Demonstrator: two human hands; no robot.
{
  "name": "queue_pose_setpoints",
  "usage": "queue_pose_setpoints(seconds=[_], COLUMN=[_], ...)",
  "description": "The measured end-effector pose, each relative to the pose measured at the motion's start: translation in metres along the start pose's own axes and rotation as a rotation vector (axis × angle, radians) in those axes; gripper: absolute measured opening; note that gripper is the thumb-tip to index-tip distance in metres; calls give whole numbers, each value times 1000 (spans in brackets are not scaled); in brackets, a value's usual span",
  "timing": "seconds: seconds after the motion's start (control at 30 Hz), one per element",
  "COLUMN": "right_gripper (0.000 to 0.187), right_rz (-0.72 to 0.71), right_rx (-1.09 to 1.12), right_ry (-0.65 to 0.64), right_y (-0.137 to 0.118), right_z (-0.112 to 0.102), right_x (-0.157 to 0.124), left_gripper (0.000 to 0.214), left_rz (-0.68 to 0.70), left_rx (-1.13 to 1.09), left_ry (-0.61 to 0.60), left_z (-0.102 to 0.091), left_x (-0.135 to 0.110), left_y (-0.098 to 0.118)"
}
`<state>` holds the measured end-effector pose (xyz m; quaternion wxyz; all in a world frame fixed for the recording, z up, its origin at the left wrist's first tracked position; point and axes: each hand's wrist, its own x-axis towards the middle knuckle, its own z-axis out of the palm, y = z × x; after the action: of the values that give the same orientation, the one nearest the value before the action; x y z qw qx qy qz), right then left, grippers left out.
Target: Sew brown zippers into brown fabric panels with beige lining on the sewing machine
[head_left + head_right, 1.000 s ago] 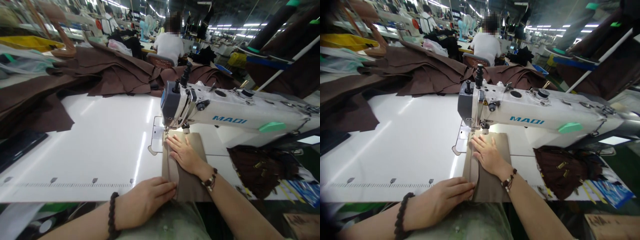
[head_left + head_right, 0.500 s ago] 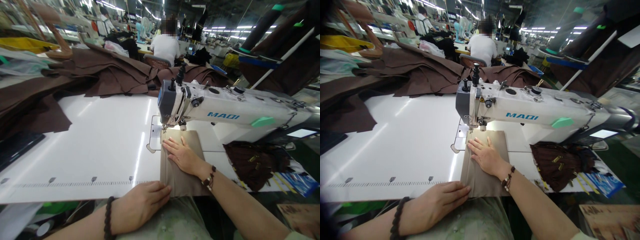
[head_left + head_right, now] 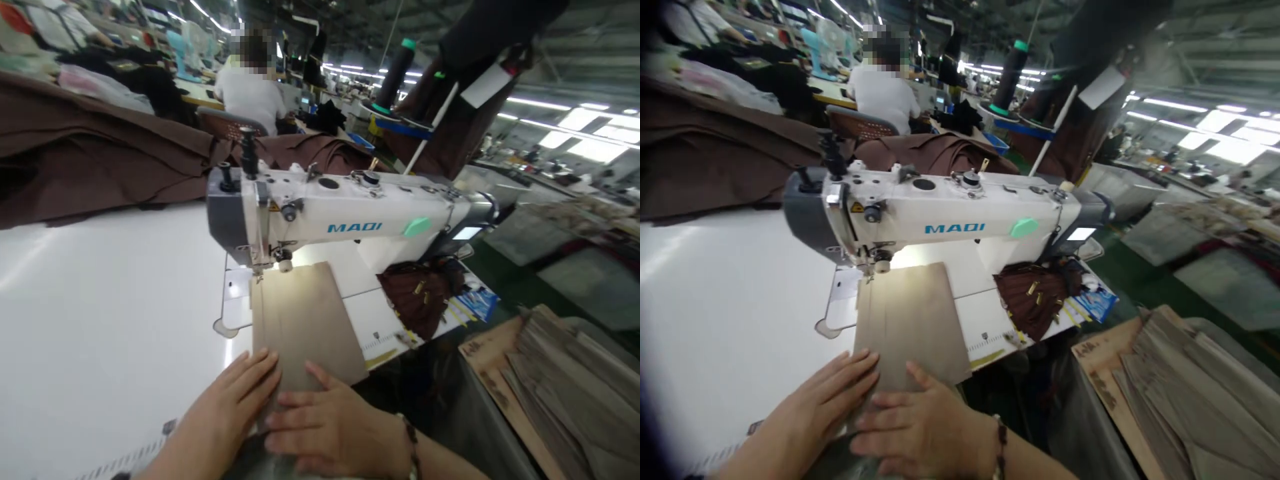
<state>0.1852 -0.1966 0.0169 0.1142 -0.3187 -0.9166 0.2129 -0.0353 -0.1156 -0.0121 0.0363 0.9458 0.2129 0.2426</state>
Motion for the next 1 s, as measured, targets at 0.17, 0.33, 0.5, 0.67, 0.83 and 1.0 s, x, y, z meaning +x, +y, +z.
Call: queue_pose_setpoints(seconds=[0.17,0.33,0.5,0.67,0.83,1.0], right_gripper=[31,32,40,31,30,28], right_rz=[524,1034,1179,1099,1014,823], right_rx=[35,-625,-834,-828,-828,-842], right_ry=[571,657,441,445,540,841], right_y=[22,76,106,113,117,87], right_z=[-27,-63,-82,-81,-79,-84], right_x=[-37,-87,-103,-105,-118,-95], left_gripper=[42,50,49,44,36,32], left_rz=[46,19,45,11,37,29], left_rx=[50,13,41,11,68,150], left_ry=[33,44,45,-34,5,-7], left_z=[18,16,13,10,7,6], left_x=[-6,-5,-2,-4,-2,-1], left_y=[-1,1,1,2,4,10])
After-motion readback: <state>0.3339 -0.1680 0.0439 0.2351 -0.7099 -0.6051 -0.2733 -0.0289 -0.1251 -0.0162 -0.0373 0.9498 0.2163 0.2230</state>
